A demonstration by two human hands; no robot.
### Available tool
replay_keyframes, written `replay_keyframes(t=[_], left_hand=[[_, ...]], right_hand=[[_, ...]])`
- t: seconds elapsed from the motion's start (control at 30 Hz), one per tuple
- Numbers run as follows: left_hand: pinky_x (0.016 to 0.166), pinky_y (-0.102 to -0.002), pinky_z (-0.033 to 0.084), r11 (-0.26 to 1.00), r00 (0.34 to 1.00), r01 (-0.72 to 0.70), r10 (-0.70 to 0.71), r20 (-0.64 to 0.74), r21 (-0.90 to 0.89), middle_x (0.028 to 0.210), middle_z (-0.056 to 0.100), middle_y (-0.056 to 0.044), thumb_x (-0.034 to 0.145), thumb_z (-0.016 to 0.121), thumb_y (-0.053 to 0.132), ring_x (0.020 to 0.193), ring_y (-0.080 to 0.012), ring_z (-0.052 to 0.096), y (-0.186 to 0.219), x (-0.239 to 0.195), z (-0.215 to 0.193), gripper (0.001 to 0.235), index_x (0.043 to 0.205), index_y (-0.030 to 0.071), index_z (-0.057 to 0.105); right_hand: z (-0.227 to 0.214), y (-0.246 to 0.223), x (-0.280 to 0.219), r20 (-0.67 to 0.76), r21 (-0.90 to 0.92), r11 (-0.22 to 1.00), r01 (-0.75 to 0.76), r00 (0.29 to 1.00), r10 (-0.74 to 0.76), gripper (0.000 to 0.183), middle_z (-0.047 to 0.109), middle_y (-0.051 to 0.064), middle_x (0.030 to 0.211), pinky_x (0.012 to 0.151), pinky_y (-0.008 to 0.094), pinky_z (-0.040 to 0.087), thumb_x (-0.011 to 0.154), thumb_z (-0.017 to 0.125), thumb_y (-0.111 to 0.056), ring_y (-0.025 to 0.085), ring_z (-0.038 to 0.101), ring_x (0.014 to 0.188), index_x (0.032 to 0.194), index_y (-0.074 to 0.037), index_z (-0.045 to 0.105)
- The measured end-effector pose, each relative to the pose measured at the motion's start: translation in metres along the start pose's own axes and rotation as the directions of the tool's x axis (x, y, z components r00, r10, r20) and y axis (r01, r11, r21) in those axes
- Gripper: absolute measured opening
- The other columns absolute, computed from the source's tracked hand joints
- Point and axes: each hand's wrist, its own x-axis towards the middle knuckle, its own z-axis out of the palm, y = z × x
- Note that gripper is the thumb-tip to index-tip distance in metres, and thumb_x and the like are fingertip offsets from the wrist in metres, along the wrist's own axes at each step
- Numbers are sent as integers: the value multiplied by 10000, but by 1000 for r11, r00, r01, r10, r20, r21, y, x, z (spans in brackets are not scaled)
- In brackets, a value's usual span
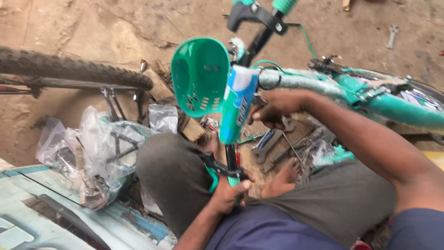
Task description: The person assembles a bicycle by attaching the handlebars and a front basket to the frame. They use a wrench to tighten the bolts securing the basket and handlebars to the stem.
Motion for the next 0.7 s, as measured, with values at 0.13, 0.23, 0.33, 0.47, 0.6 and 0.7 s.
replay_keyframes(t=[0.13,0.23,0.33,0.47,0.6,0.7], left_hand=[[433,-271,433,999,999,47,-47,11,-26,651,559,-31,897,797,262,451,-125,524,-11,1,-3,354,1061,-6,635],[444,-278,440,996,996,58,-54,67,-63,650,556,-33,911,796,250,468,-131,536,-9,5,-11,343,1059,-12,631],[431,-275,429,998,998,48,-47,48,-35,614,556,-45,919,789,250,441,-132,523,-11,6,-11,336,1045,-19,631],[443,-276,443,998,998,54,-54,19,-7,658,564,-28,901,784,241,456,-127,529,-14,0,-3,339,1075,-9,635],[437,-269,448,999,1000,17,-16,-2,50,638,562,-32,884,790,240,469,-121,548,-6,3,-5,358,1094,-1,626],[440,-274,456,1000,1000,-16,16,-3,21,669,577,-37,879,803,223,472,-122,548,-12,-2,-3,365,1090,-16,626]], right_hand=[[38,37,12,-260,216,949,231,950,-172,223,603,17,693,504,299,462,956,724,-246,117,573,571,1060,-49,702],[84,41,49,-590,532,708,464,803,-83,184,645,27,708,524,331,540,870,747,-153,141,630,593,999,-56,660],[126,52,99,-867,314,307,899,403,-293,149,709,17,967,733,259,532,980,672,-124,93,661,835,1100,-42,706],[134,73,94,-875,178,511,841,373,-310,202,649,-7,843,605,252,493,1016,608,-211,85,596,687,1158,-79,663],[91,54,23,-674,81,855,512,660,-332,295,548,-17,742,596,285,477,1103,563,-339,90,515,656,1061,-58,641],[46,32,-18,-532,-488,837,248,675,-511,306,546,26,702,613,312,459,1038,594,-372,116,515,693,1151,-106,696]])
